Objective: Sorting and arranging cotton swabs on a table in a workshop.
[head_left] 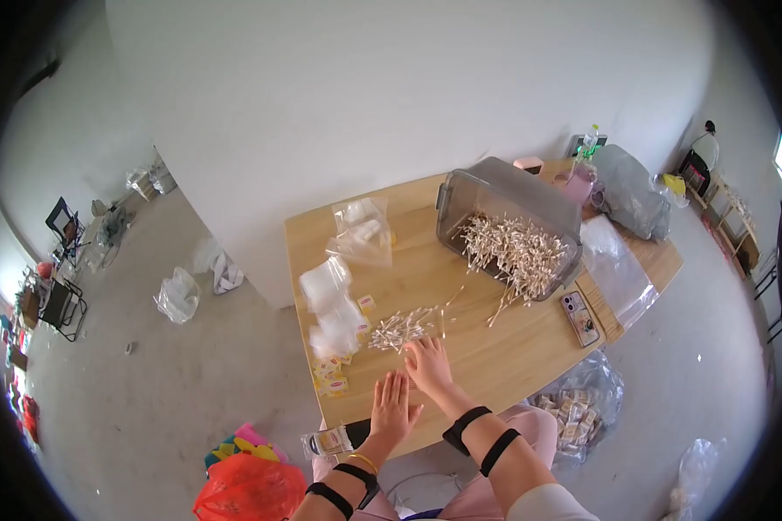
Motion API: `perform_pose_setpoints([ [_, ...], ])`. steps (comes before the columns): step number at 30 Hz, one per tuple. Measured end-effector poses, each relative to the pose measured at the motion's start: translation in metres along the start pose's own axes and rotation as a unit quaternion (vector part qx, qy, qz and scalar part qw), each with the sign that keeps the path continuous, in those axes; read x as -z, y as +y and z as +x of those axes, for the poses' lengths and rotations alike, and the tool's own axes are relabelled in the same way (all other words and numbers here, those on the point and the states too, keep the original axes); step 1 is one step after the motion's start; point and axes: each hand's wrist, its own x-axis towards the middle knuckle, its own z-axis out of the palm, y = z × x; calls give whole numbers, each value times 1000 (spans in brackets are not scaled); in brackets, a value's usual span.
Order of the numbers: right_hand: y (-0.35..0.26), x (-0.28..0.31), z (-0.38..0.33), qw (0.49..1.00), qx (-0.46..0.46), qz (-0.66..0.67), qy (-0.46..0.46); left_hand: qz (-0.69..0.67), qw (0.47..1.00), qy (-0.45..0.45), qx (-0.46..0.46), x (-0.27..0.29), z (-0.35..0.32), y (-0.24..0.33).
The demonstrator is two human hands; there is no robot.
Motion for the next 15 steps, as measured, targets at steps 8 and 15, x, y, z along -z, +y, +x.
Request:
perform_pose_setpoints([
  [8, 33, 8, -10, 989, -110, -4, 97, -49, 997, 66, 15, 30, 47, -13],
  [15, 45, 22, -40, 986, -86, -16, 139, -53, 993, 45, 93, 47, 125, -48],
])
